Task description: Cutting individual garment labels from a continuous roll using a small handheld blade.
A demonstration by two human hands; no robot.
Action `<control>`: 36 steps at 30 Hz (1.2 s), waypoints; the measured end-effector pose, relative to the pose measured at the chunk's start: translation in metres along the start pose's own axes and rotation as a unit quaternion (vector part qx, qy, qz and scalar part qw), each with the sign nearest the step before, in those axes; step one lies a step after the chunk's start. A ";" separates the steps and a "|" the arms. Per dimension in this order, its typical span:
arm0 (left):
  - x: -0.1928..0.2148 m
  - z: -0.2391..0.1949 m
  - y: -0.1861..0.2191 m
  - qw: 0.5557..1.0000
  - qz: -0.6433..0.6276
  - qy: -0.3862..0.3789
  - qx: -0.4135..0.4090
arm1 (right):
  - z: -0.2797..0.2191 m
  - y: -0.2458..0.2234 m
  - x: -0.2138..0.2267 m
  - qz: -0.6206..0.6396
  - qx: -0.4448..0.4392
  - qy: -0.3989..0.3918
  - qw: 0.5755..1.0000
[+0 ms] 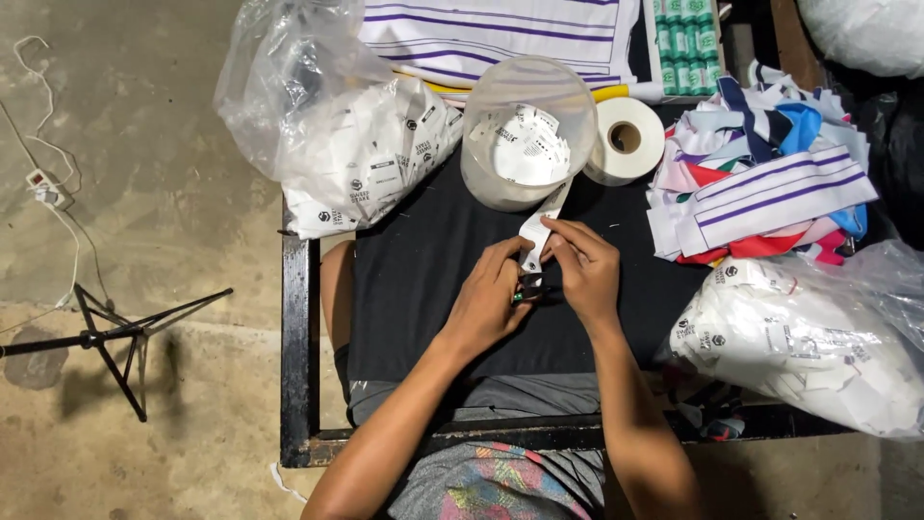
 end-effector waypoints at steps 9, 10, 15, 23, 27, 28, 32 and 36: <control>0.007 -0.012 -0.034 0.984 -0.142 0.081 0.074 | -0.003 0.013 -0.016 0.143 -0.014 -0.078 0.986; 0.012 -0.013 -0.038 0.973 -0.187 0.106 0.086 | -0.005 0.020 -0.017 0.173 -0.014 -0.085 0.981; 0.007 -0.014 -0.057 0.932 -0.301 0.082 0.183 | -0.008 0.022 -0.022 0.170 -0.013 -0.118 0.978; -0.020 -0.029 -0.091 0.842 -0.463 0.038 0.274 | -0.008 0.029 -0.018 0.177 -0.026 -0.108 0.978; -0.026 -0.024 -0.081 0.824 -0.514 -0.003 0.238 | -0.005 0.049 0.006 0.103 -0.079 0.010 0.991; -0.031 -0.021 -0.078 0.815 -0.537 -0.020 0.215 | -0.006 0.053 0.015 0.064 -0.101 0.039 0.992; -0.035 -0.024 -0.072 0.790 -0.579 -0.058 0.195 | -0.002 0.043 0.016 0.058 -0.133 0.038 0.989; -0.035 -0.021 -0.058 0.791 -0.574 -0.120 0.174 | 0.003 0.040 0.020 0.053 -0.131 0.041 0.989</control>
Point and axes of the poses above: each hand's wrist, its own z-axis towards the middle knuckle, its own x-axis out of the back of the hand, y = z × x, the point moved 10 cm from there along z, towards the middle knuckle, and after that the axes turned 8 degrees about -y, right-handed, at the moved point
